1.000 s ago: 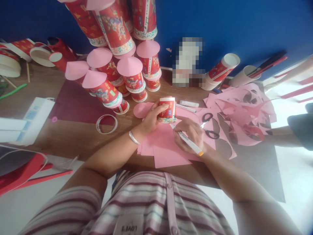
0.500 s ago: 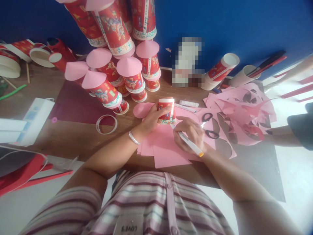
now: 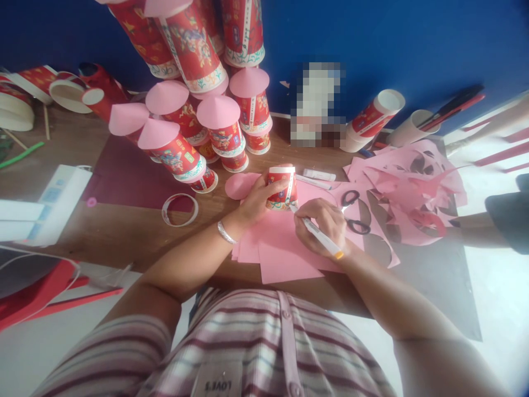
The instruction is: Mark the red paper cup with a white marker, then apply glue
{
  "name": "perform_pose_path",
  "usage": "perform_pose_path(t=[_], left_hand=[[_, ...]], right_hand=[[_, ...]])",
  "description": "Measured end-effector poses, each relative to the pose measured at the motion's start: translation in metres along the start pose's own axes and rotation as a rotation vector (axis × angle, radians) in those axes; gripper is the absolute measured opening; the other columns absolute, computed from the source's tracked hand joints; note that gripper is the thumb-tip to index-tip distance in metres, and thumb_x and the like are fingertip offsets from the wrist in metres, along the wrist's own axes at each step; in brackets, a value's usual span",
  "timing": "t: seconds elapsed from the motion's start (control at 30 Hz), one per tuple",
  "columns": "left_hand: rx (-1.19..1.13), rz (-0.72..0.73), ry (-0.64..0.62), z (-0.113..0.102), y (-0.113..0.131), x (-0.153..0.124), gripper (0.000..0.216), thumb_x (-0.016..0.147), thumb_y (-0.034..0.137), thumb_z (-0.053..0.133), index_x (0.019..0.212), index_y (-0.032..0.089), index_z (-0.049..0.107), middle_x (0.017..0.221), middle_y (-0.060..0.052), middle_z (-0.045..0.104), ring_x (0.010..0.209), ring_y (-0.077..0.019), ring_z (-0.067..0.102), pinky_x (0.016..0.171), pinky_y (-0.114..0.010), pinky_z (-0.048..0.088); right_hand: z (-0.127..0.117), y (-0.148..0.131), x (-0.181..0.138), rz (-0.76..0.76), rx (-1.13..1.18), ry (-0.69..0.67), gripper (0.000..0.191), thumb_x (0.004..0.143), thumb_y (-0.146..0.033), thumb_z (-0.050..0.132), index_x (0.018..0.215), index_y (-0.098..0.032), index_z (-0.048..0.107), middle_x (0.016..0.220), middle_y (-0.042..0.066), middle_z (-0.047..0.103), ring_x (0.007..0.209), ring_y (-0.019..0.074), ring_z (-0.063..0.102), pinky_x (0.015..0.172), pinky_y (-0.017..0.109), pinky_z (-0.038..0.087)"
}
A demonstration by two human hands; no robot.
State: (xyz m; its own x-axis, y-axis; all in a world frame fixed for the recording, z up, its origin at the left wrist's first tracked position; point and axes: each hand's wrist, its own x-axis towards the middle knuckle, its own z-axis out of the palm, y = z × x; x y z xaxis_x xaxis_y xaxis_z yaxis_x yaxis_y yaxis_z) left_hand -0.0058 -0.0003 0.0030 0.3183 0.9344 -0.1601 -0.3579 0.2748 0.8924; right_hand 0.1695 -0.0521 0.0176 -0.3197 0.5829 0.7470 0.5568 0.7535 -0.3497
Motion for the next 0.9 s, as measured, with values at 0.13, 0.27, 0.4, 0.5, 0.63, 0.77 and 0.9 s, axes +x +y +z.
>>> perform_pose_path(t=[0.13,0.27,0.4,0.5,0.63,0.77,0.9], left_hand=[[-0.032,0.001,-0.024,-0.0016,-0.0037,0.0017,0.032,0.086,0.042,0.079,0.102,0.019,0.065,0.087,0.0,0.066,0.08,-0.0141,0.063,0.075,-0.028,0.051],[-0.009,0.005,-0.036,-0.0014,-0.0038,0.0016,0.029,0.087,0.042,0.078,0.095,0.019,0.063,0.083,0.001,0.062,0.076,-0.0133,0.059,0.072,-0.029,0.048],[-0.018,-0.012,-0.044,-0.0011,-0.0032,0.0015,0.028,0.087,0.042,0.077,0.096,0.019,0.063,0.084,0.001,0.062,0.077,-0.0134,0.059,0.073,-0.029,0.048],[-0.016,-0.019,-0.055,-0.0018,-0.0039,0.0022,0.028,0.087,0.042,0.077,0.095,0.019,0.063,0.083,0.001,0.062,0.076,-0.0133,0.059,0.073,-0.029,0.047],[-0.018,-0.015,-0.053,-0.0016,-0.0043,0.0029,0.031,0.085,0.043,0.078,0.096,0.018,0.063,0.083,0.0,0.063,0.076,-0.0133,0.059,0.072,-0.029,0.047],[-0.048,-0.047,-0.049,-0.0003,-0.0039,0.0029,0.035,0.083,0.043,0.079,0.102,0.019,0.064,0.086,0.0,0.066,0.078,-0.0148,0.063,0.073,-0.029,0.049],[-0.046,-0.028,-0.049,-0.0005,-0.0033,0.0025,0.034,0.084,0.043,0.079,0.104,0.019,0.065,0.087,0.0,0.068,0.078,-0.0144,0.063,0.076,-0.031,0.05]], right_hand=[[-0.0001,0.0001,-0.0003,0.0,-0.001,-0.012,0.022,0.089,-0.005,0.059,0.094,-0.025,0.052,0.069,-0.003,0.064,0.057,0.0139,0.06,0.057,0.028,0.053],[0.0004,-0.0001,-0.0005,0.001,-0.006,-0.012,0.023,0.089,-0.004,0.059,0.094,-0.025,0.052,0.07,-0.003,0.065,0.057,0.0137,0.06,0.057,0.028,0.052],[0.001,0.0001,-0.0004,-0.006,0.004,-0.007,0.023,0.088,-0.004,0.06,0.095,-0.025,0.052,0.07,-0.002,0.065,0.059,0.0142,0.06,0.059,0.028,0.052],[0.0015,0.0007,-0.0004,-0.002,0.001,-0.001,0.024,0.088,-0.004,0.061,0.095,-0.025,0.052,0.07,-0.003,0.064,0.059,0.0143,0.06,0.059,0.028,0.051],[0.0018,0.0012,-0.0007,0.004,-0.006,0.004,0.024,0.088,-0.004,0.061,0.095,-0.025,0.052,0.071,-0.003,0.064,0.059,0.0142,0.059,0.059,0.027,0.05],[0.0013,0.001,-0.0008,0.02,-0.005,0.01,0.023,0.087,-0.004,0.061,0.093,-0.025,0.054,0.071,-0.003,0.065,0.059,0.0144,0.059,0.059,0.027,0.05],[0.0003,0.0005,-0.0007,0.03,-0.006,0.002,0.022,0.086,-0.005,0.061,0.091,-0.025,0.055,0.069,-0.003,0.064,0.058,0.0143,0.06,0.058,0.028,0.05]])
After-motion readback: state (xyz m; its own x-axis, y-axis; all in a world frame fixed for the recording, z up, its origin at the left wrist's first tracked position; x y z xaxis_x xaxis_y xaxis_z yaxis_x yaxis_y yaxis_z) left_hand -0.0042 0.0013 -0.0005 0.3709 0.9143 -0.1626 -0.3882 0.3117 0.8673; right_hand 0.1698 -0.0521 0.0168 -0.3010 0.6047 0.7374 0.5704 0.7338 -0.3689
